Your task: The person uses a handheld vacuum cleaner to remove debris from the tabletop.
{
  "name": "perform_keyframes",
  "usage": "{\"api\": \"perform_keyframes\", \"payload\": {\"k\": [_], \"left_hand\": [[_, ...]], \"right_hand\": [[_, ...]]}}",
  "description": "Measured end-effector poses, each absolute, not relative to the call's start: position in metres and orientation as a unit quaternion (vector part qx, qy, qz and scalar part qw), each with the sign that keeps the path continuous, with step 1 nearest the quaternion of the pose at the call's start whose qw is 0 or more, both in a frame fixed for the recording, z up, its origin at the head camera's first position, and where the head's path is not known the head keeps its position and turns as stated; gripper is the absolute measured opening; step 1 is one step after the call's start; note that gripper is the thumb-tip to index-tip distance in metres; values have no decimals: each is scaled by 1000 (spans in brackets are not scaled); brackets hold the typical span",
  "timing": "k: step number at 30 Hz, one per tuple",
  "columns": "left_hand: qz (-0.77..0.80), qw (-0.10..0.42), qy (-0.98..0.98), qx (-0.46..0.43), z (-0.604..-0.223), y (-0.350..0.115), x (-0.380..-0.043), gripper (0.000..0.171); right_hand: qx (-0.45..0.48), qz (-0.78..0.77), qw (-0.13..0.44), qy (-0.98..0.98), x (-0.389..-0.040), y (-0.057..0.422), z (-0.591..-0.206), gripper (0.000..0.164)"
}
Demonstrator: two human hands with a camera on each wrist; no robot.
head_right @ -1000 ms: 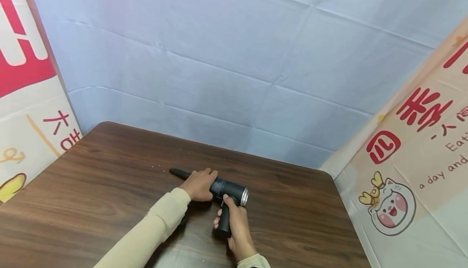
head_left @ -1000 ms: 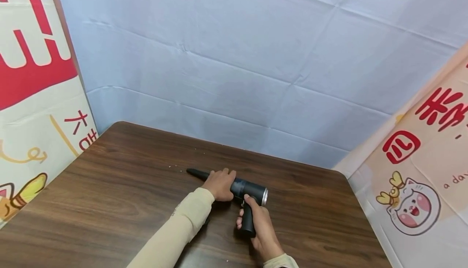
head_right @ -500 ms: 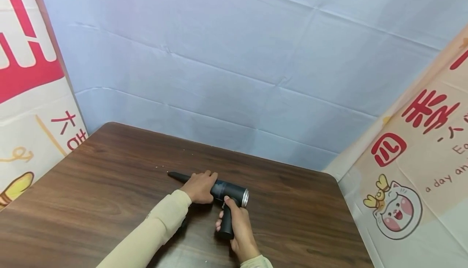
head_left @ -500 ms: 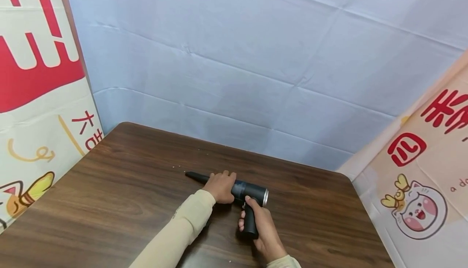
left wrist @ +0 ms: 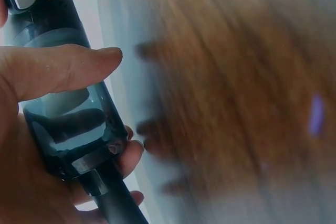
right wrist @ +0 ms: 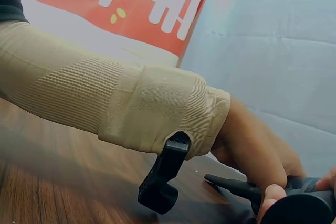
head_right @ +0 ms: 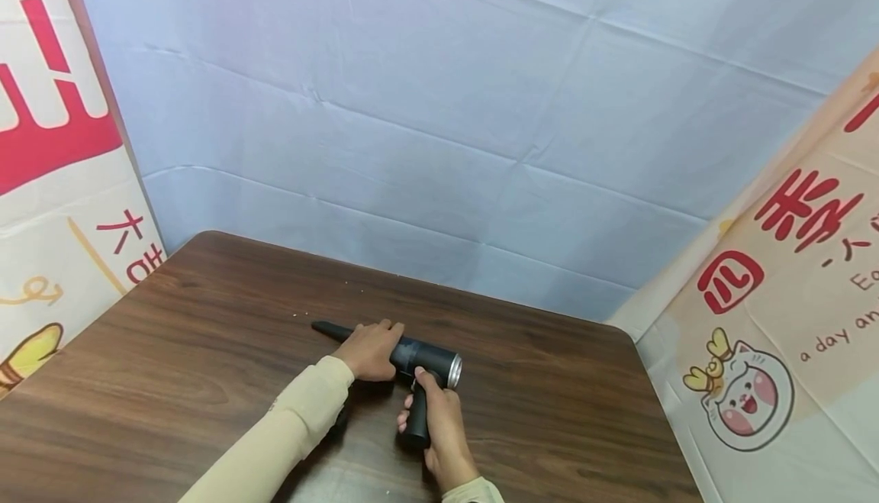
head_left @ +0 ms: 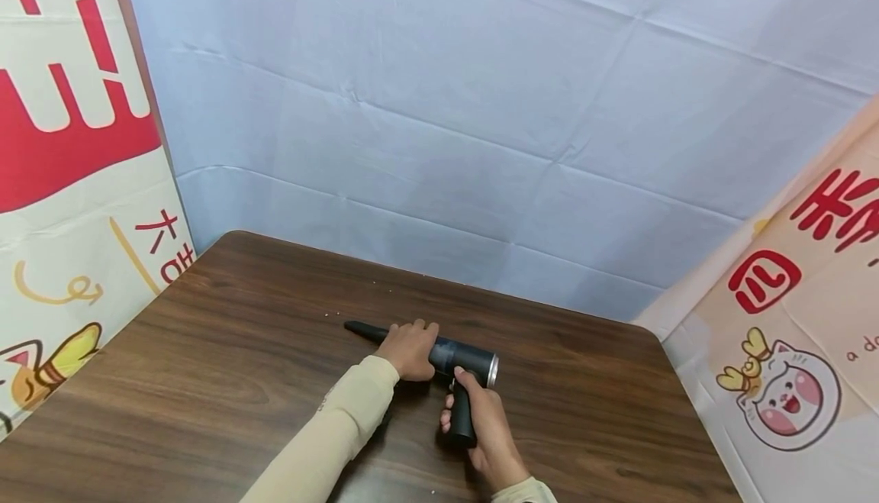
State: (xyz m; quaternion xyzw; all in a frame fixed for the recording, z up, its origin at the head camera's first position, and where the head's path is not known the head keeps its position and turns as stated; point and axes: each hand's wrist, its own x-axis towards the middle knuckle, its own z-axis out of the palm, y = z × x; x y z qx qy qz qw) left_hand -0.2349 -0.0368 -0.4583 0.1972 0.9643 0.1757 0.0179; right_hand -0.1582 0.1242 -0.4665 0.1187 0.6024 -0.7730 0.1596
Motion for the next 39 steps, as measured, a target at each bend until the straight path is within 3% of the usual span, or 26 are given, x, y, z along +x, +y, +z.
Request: {"api": "perform_keyframes", "payload": {"k": [39], "left_hand": [[212, 1, 958, 193, -465, -69, -241, 62]], "right_hand": [[102, -776, 127, 609, -167, 91, -474, 51]]}}
